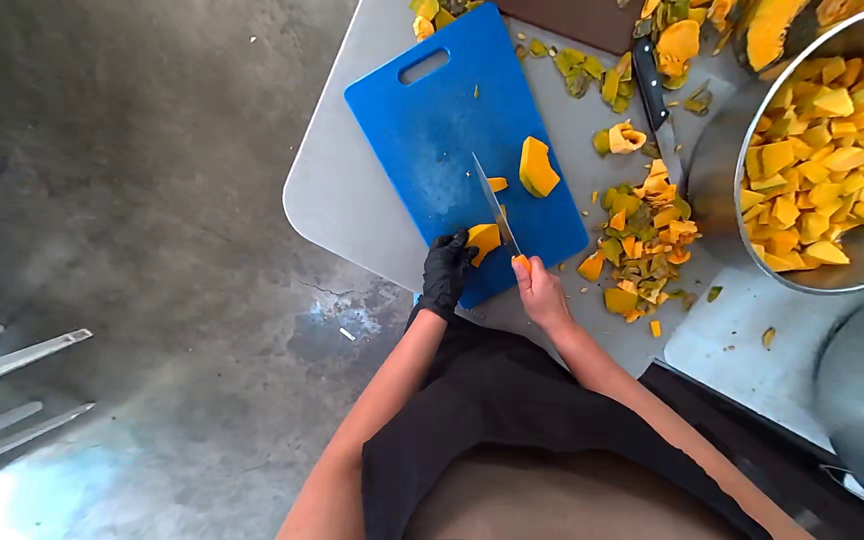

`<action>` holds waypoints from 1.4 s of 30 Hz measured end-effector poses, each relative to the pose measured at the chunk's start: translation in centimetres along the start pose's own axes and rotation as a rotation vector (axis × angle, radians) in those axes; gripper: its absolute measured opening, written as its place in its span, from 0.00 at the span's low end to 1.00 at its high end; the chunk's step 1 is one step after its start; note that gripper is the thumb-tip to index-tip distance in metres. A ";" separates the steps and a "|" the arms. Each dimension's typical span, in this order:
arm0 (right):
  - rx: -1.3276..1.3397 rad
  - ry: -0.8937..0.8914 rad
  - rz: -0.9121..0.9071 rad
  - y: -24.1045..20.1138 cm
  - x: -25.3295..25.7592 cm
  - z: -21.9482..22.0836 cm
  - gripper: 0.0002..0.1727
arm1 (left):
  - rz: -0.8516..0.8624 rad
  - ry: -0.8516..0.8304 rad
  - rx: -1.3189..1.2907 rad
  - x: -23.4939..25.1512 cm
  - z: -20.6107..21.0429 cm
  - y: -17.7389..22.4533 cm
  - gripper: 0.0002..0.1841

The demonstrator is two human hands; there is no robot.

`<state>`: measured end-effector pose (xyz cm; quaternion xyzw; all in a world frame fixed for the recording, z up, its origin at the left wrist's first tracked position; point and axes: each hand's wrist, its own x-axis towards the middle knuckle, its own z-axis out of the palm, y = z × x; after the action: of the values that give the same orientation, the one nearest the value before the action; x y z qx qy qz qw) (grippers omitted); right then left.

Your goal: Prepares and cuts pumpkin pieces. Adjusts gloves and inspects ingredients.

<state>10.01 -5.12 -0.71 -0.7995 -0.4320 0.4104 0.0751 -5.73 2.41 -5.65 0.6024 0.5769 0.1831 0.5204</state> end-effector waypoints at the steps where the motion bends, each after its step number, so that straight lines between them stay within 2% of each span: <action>1: -0.003 0.012 -0.006 -0.2 -0.5 0.0 0.27 | -0.003 -0.005 0.006 0.0 -0.1 0.0 0.19; 6: -0.034 -0.027 0.059 -0.6 -1.3 0.9 0.26 | 0.036 0.015 -0.020 -0.7 0.1 -0.4 0.20; 11: 0.009 -0.065 0.175 -1.2 1.8 2.7 0.26 | 0.033 0.060 -0.118 -0.3 0.7 -0.6 0.17; 16: -0.011 -0.049 0.078 -1.6 3.2 1.6 0.29 | 0.009 0.094 -0.079 -0.5 0.3 -0.3 0.20; 22: 0.007 -0.014 -0.015 -0.8 -0.4 0.4 0.26 | -0.076 0.097 -0.151 -0.8 -0.1 -0.4 0.21; 27: -0.034 -0.074 0.054 -0.7 -0.7 0.6 0.26 | -0.067 0.087 -0.161 -0.7 0.4 -0.9 0.18; 33: -0.050 -0.081 0.159 -1.4 2.2 3.0 0.27 | -0.063 0.102 -0.213 -0.8 0.6 -0.8 0.16; 37: -0.082 -0.062 0.074 -1.9 3.3 1.7 0.28 | -0.039 0.110 -0.186 -0.6 0.5 -0.9 0.16; 42: -0.040 -0.002 -0.040 -1.3 0.7 0.1 0.26 | -0.043 0.111 -0.205 -0.6 0.5 -1.0 0.16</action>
<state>9.30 -3.80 -0.51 -0.7916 -0.4563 0.4008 0.0669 -5.97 1.48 -6.42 0.5222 0.5960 0.2630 0.5503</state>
